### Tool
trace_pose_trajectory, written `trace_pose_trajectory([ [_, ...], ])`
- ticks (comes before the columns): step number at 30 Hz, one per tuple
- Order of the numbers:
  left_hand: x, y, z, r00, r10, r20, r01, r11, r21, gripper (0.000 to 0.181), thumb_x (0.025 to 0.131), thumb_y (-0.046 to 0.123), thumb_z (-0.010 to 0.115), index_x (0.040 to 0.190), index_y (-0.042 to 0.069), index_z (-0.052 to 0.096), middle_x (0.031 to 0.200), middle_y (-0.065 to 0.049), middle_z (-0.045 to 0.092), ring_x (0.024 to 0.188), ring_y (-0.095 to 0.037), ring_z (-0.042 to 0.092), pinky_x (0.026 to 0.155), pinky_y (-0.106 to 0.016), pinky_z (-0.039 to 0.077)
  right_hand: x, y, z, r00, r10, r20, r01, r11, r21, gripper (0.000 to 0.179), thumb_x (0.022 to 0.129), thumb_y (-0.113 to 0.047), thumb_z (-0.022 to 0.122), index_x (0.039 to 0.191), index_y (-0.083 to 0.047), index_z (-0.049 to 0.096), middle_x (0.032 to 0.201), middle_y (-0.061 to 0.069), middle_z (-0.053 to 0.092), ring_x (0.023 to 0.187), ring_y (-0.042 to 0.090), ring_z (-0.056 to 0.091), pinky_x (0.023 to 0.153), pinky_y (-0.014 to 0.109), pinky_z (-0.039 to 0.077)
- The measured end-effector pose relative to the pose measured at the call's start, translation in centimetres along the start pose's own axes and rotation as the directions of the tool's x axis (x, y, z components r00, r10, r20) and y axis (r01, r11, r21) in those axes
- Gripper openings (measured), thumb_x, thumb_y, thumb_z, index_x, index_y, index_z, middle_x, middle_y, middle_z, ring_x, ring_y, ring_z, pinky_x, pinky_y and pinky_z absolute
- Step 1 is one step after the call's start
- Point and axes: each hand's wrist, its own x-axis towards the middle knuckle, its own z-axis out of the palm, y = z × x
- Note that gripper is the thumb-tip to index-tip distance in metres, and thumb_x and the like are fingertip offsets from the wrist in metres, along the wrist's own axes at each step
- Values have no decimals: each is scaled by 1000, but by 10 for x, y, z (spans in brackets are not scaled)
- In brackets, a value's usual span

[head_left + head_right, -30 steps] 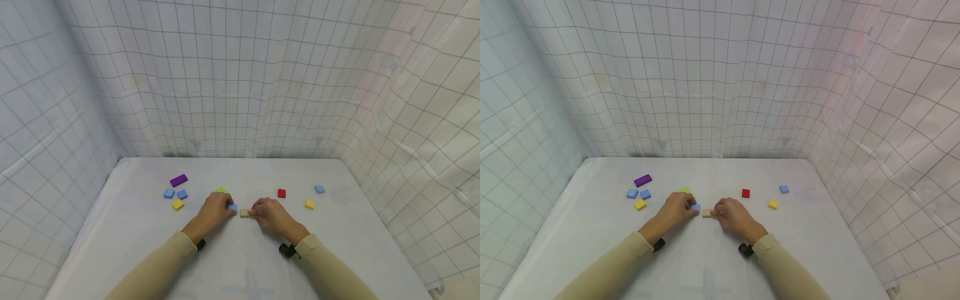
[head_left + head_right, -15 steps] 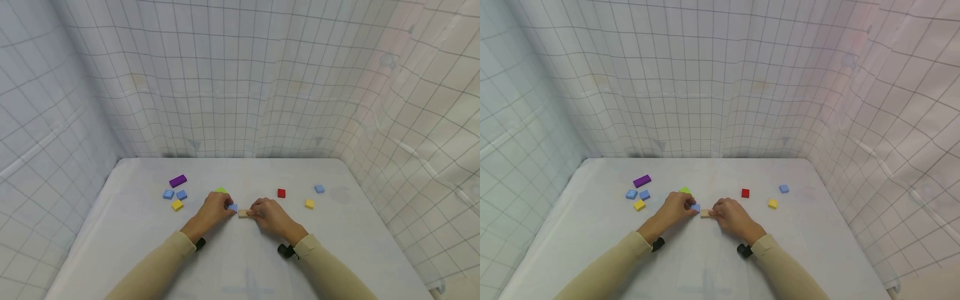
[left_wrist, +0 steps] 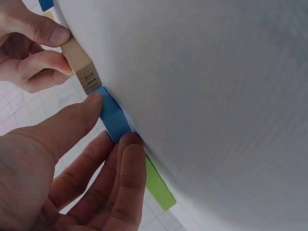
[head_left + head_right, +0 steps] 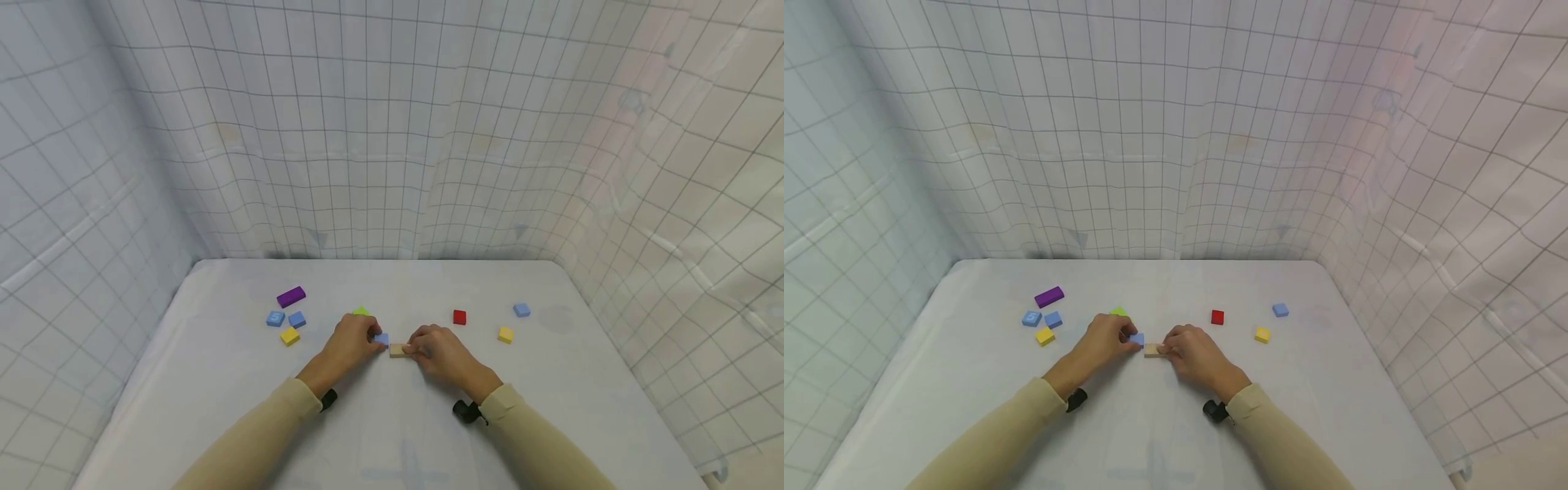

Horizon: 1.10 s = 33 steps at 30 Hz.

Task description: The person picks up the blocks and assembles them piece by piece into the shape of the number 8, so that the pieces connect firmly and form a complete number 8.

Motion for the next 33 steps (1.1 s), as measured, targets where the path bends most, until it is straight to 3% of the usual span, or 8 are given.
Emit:
trace_pose_trajectory([
  [7, -4, 4, -3, 998, 49, -35, -49, 999, 8, 22, 92, 18, 101, 103, 5, 87, 90, -4, 80, 81, -15, 68, 74, -30, 61, 0, -2, -1, 1000, -3, 6, 3, 1000, -5, 7, 102, -7, 90, 108, -9, 94, 112, 5, 88, 106, 24, 81, 97, 44, 69],
  [9, -9, 16, -13, 1000, 21, -23, -21, 1000, 6, 21, 93, 15, 101, 104, 4, 87, 92, -6, 80, 83, -17, 70, 78, -33, 64, 1, -3, -1, 1000, -5, 10, 5, 1000, -1, 7, 102, -6, 90, 107, -9, 94, 112, 5, 88, 107, 24, 81, 98, 45, 69],
  [13, -2, 2, 0, 999, 23, -30, -23, 1000, 0, 21, 92, 18, 102, 102, 8, 87, 89, -1, 79, 81, -10, 66, 75, -28, 60, 0, -4, -1, 1000, -5, 8, 5, 1000, 3, 9, 101, -5, 89, 108, -9, 94, 112, 5, 88, 107, 24, 82, 98, 45, 69],
  [14, -4, 10, -7, 1000, -5, -14, 5, 1000, -7, 21, 91, 16, 102, 103, 7, 87, 90, -1, 79, 82, -11, 67, 77, -30, 62, 0, -4, -1, 1000, -4, 8, 4, 1000, 0, 8, 102, -5, 89, 107, -9, 94, 112, 5, 88, 107, 24, 82, 98, 45, 69],
  [20, -11, 21, -16, 1000, 3, -18, -4, 1000, -29, 22, 90, 12, 101, 103, 3, 86, 90, -5, 79, 82, -16, 68, 77, -34, 63, 0, -3, -1, 1000, -5, 7, 5, 1000, 3, 7, 103, -6, 89, 107, -9, 93, 111, 5, 87, 106, 23, 81, 97, 43, 69],
  [24, -2, -2, 2, 999, 26, -32, -26, 1000, -2, 24, 90, 21, 104, 103, 9, 88, 91, 1, 79, 82, -10, 68, 75, -28, 61, 1, -2, -1, 1000, -11, 6, 11, 1000, 9, 7, 103, -7, 88, 107, -9, 93, 111, 5, 87, 106, 23, 81, 96, 44, 69],
  [27, 2, -8, 6, 1000, 16, -25, -16, 1000, 7, 24, 90, 26, 104, 104, 14, 89, 91, 6, 80, 83, -6, 68, 76, -26, 61, 1, -1, 0, 1000, -14, 2, 14, 1000, 10, 6, 105, -10, 88, 108, -9, 93, 111, 5, 88, 106, 24, 82, 97, 44, 69],
  [33, 1, -8, 6, 998, 48, -42, -46, 998, 36, 28, 90, 24, 104, 108, 9, 88, 92, 2, 81, 83, -9, 69, 77, -27, 62, 1, -1, 0, 1000, -17, -9, 17, 1000, 11, 7, 103, -7, 88, 107, -9, 93, 110, 6, 88, 105, 24, 82, 96, 44, 69],
])
